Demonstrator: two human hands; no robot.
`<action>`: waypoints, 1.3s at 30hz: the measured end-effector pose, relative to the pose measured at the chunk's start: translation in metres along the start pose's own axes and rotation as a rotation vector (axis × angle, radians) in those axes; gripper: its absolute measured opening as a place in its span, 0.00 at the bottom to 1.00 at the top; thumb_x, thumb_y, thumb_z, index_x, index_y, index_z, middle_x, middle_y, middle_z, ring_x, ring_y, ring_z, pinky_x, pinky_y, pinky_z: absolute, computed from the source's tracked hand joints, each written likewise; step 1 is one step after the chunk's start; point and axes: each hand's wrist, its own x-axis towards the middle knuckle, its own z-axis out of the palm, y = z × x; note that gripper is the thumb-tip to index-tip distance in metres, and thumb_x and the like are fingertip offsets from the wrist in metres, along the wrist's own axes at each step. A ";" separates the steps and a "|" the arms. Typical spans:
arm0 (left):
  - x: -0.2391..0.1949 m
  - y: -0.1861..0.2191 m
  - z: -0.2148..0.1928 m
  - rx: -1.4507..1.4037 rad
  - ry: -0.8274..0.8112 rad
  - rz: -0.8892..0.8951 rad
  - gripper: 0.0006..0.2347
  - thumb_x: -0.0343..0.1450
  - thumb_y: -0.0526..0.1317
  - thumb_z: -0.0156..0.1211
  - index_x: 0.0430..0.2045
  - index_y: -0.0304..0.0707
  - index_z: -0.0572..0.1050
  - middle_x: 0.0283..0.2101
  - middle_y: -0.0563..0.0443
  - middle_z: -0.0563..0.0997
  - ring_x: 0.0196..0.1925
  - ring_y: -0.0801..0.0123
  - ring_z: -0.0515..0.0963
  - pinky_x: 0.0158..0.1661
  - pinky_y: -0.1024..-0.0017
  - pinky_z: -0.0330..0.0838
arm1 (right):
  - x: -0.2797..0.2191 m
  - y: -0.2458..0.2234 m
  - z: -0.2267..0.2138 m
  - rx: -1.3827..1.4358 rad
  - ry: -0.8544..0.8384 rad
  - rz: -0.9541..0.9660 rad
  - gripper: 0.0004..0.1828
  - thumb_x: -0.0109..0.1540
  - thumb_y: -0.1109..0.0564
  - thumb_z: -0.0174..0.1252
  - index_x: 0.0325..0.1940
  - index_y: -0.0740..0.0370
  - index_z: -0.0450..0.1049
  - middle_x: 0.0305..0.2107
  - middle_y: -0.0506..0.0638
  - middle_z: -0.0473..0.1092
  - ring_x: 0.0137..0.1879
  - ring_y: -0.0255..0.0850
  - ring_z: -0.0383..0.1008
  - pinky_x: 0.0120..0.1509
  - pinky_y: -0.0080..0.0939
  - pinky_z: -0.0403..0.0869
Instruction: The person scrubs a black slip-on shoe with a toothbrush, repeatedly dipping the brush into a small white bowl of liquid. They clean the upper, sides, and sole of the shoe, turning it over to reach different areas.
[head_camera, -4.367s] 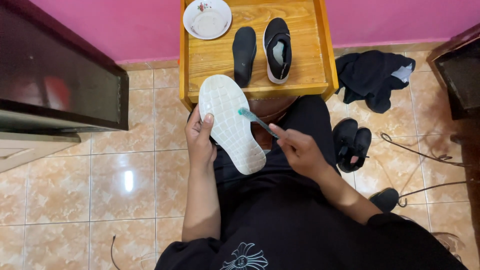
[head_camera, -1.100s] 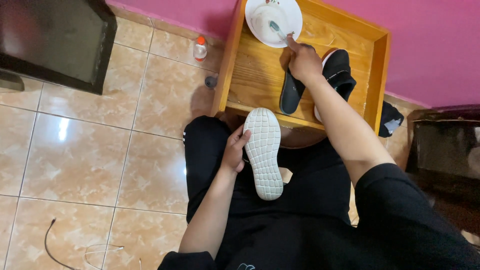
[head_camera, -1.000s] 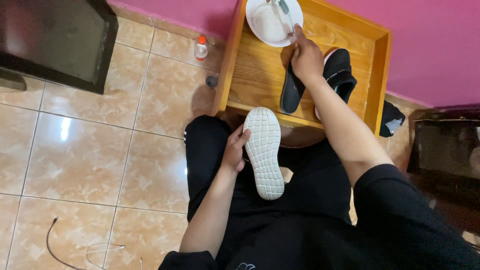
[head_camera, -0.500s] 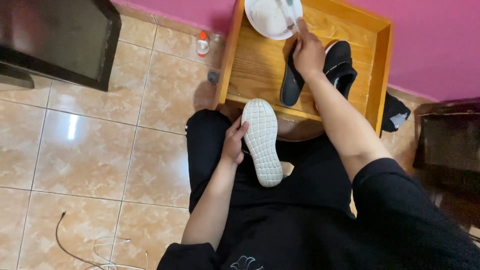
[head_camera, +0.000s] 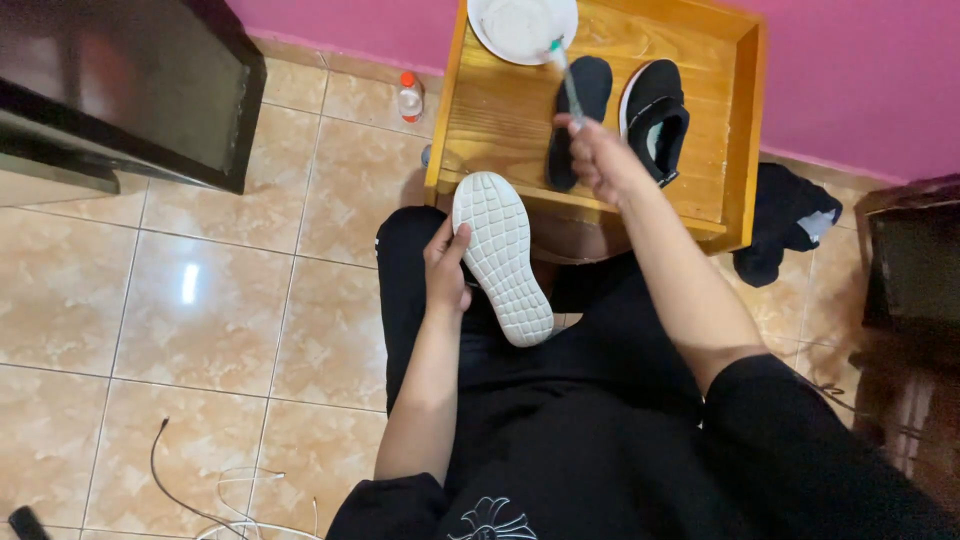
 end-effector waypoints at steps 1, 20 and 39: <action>-0.002 -0.001 0.000 0.005 -0.008 0.002 0.18 0.74 0.39 0.64 0.59 0.37 0.75 0.52 0.45 0.81 0.56 0.63 0.79 0.56 0.59 0.76 | -0.018 0.015 0.003 0.006 0.003 -0.007 0.18 0.70 0.44 0.50 0.64 0.42 0.71 0.17 0.31 0.46 0.16 0.19 0.45 0.16 0.17 0.46; -0.097 0.049 0.094 0.708 -0.158 0.048 0.35 0.71 0.43 0.68 0.72 0.38 0.55 0.71 0.30 0.61 0.71 0.39 0.63 0.66 0.44 0.61 | -0.184 0.047 0.075 0.570 0.094 -0.051 0.22 0.68 0.51 0.63 0.63 0.61 0.70 0.23 0.35 0.60 0.19 0.22 0.59 0.19 0.18 0.57; -0.101 0.051 0.069 0.700 -0.323 0.165 0.46 0.59 0.40 0.83 0.72 0.33 0.57 0.70 0.29 0.63 0.73 0.40 0.61 0.67 0.44 0.57 | -0.265 0.016 0.007 -1.340 0.265 -0.987 0.18 0.70 0.53 0.43 0.59 0.40 0.75 0.28 0.47 0.65 0.28 0.50 0.72 0.30 0.48 0.73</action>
